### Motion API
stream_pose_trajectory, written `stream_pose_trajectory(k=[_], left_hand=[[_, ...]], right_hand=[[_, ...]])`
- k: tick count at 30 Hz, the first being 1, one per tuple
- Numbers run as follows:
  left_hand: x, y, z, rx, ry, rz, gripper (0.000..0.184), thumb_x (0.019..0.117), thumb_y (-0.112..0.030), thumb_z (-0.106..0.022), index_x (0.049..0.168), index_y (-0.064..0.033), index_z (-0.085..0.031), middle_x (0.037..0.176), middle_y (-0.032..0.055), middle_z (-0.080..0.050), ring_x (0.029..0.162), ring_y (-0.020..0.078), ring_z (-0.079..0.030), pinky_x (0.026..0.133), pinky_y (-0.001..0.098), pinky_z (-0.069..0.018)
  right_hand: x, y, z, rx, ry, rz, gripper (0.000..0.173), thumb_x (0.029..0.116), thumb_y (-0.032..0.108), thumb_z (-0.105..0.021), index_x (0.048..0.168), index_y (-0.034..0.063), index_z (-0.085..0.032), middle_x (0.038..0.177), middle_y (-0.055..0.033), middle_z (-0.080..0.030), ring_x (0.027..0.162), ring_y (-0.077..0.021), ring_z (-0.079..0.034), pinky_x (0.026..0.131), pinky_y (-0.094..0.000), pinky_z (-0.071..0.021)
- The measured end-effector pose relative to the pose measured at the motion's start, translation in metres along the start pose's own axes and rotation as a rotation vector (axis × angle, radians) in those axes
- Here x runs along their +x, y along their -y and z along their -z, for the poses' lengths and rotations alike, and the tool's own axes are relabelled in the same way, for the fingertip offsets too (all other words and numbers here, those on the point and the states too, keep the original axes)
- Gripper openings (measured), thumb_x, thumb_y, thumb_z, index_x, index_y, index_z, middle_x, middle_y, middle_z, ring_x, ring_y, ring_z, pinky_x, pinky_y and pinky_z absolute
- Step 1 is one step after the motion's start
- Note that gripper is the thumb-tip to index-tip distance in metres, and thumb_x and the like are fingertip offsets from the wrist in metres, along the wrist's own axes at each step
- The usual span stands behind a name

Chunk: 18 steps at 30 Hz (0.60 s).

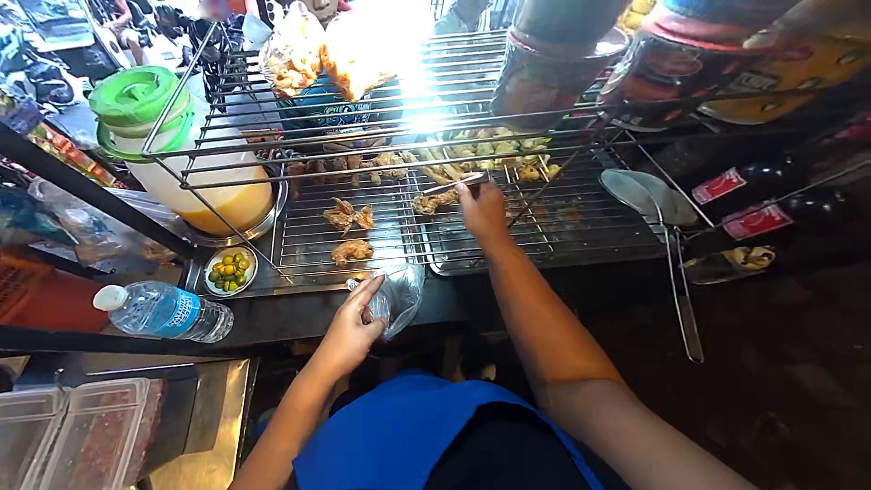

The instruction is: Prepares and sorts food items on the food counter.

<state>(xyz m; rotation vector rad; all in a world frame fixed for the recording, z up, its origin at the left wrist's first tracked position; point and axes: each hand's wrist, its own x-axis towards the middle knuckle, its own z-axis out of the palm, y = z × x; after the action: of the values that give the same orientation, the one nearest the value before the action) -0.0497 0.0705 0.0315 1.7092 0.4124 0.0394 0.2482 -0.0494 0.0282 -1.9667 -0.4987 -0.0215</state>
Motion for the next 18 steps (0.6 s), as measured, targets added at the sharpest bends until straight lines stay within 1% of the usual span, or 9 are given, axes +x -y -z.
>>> stream_pose_trajectory(k=[2, 5, 7, 9, 12, 13, 14, 16, 18], left_hand=[[0.001, 0.002, 0.000, -0.008, 0.003, -0.007, 0.070, 0.0896, 0.002, -0.063, 0.155, -0.0134, -0.044, 0.163, 0.0074, -0.036, 0.118, 0.0105, -0.062, 0.086, 0.0271, -0.0569], [0.001, 0.000, 0.001, -0.004, -0.004, -0.003, 0.070, 0.0896, 0.002, -0.064, 0.155, -0.0142, -0.045, 0.162, 0.0069, -0.036, 0.114, 0.0097, -0.063, 0.083, 0.0262, -0.0566], [0.001, 0.000, 0.001, -0.011, -0.002, -0.007, 0.070, 0.0897, 0.002, -0.063, 0.155, -0.0133, -0.044, 0.163, 0.0077, -0.036, 0.118, 0.0104, -0.062, 0.087, 0.0265, -0.0564], [0.000, 0.001, 0.001, -0.058, -0.004, -0.001, 0.071, 0.0899, 0.003, -0.063, 0.156, -0.0119, -0.042, 0.163, 0.0083, -0.035, 0.113, 0.0106, -0.064, 0.084, 0.0262, -0.0572], [0.000, -0.001, 0.001, -0.127, -0.026, 0.026, 0.074, 0.0900, 0.006, -0.062, 0.158, -0.0127, -0.039, 0.162, 0.0076, -0.036, 0.086, 0.0093, -0.068, 0.069, 0.0261, -0.0599], [0.000, -0.002, 0.001, -0.144, -0.036, 0.036, 0.075, 0.0900, 0.006, -0.061, 0.158, -0.0132, -0.038, 0.162, 0.0074, -0.036, 0.082, 0.0093, -0.067, 0.068, 0.0262, -0.0597], [0.000, -0.003, 0.002, -0.162, -0.050, 0.042, 0.075, 0.0904, 0.006, -0.061, 0.159, -0.0134, -0.037, 0.162, 0.0075, -0.035, 0.082, 0.0095, -0.067, 0.068, 0.0264, -0.0598], [0.001, -0.004, 0.002, -0.213, -0.078, 0.040, 0.075, 0.0911, 0.007, -0.060, 0.159, -0.0116, -0.035, 0.161, 0.0101, -0.036, 0.090, 0.0127, -0.070, 0.073, 0.0288, -0.0624], [0.002, -0.004, 0.003, -0.264, -0.117, 0.053, 0.075, 0.0912, 0.007, -0.060, 0.159, -0.0099, -0.034, 0.161, 0.0113, -0.035, 0.089, 0.0143, -0.071, 0.073, 0.0302, -0.0626]], right_hand=[[0.006, -0.003, -0.005, -0.057, 0.043, -0.003, 0.034, 0.1041, 0.017, -0.057, 0.131, -0.0040, -0.059, 0.115, -0.0236, -0.069, 0.107, -0.0318, -0.068, 0.099, -0.0485, -0.0522], [0.015, -0.009, -0.012, -0.124, 0.126, 0.037, 0.028, 0.1035, 0.013, -0.056, 0.127, -0.0010, -0.062, 0.118, -0.0209, -0.069, 0.108, -0.0302, -0.068, 0.099, -0.0480, -0.0529], [0.019, -0.010, -0.013, -0.160, 0.137, 0.053, 0.026, 0.1036, 0.012, -0.056, 0.124, -0.0005, -0.065, 0.116, -0.0204, -0.070, 0.107, -0.0300, -0.069, 0.098, -0.0485, -0.0528], [0.021, -0.008, -0.012, -0.194, 0.120, 0.047, 0.025, 0.1031, 0.012, -0.056, 0.123, 0.0008, -0.067, 0.114, -0.0201, -0.071, 0.106, -0.0313, -0.069, 0.098, -0.0504, -0.0524], [0.020, -0.006, -0.013, -0.205, 0.073, 0.045, 0.025, 0.1033, 0.012, -0.056, 0.121, 0.0012, -0.069, 0.114, -0.0195, -0.072, 0.108, -0.0318, -0.069, 0.099, -0.0506, -0.0517], [0.020, -0.006, -0.013, -0.201, 0.054, 0.049, 0.025, 0.1033, 0.013, -0.056, 0.121, 0.0010, -0.069, 0.114, -0.0198, -0.072, 0.108, -0.0319, -0.069, 0.099, -0.0505, -0.0516], [0.019, -0.006, -0.013, -0.198, 0.036, 0.052, 0.026, 0.1034, 0.013, -0.055, 0.121, 0.0011, -0.069, 0.113, -0.0201, -0.072, 0.108, -0.0318, -0.069, 0.099, -0.0508, -0.0512], [0.016, -0.003, -0.009, -0.188, 0.025, 0.041, 0.026, 0.1039, 0.016, -0.055, 0.121, 0.0021, -0.069, 0.114, -0.0200, -0.072, 0.109, -0.0312, -0.069, 0.100, -0.0512, -0.0508], [0.007, 0.004, -0.002, -0.087, 0.028, 0.056, 0.027, 0.1039, 0.016, -0.056, 0.122, 0.0001, -0.068, 0.114, -0.0199, -0.071, 0.106, -0.0283, -0.069, 0.098, -0.0481, -0.0525]])
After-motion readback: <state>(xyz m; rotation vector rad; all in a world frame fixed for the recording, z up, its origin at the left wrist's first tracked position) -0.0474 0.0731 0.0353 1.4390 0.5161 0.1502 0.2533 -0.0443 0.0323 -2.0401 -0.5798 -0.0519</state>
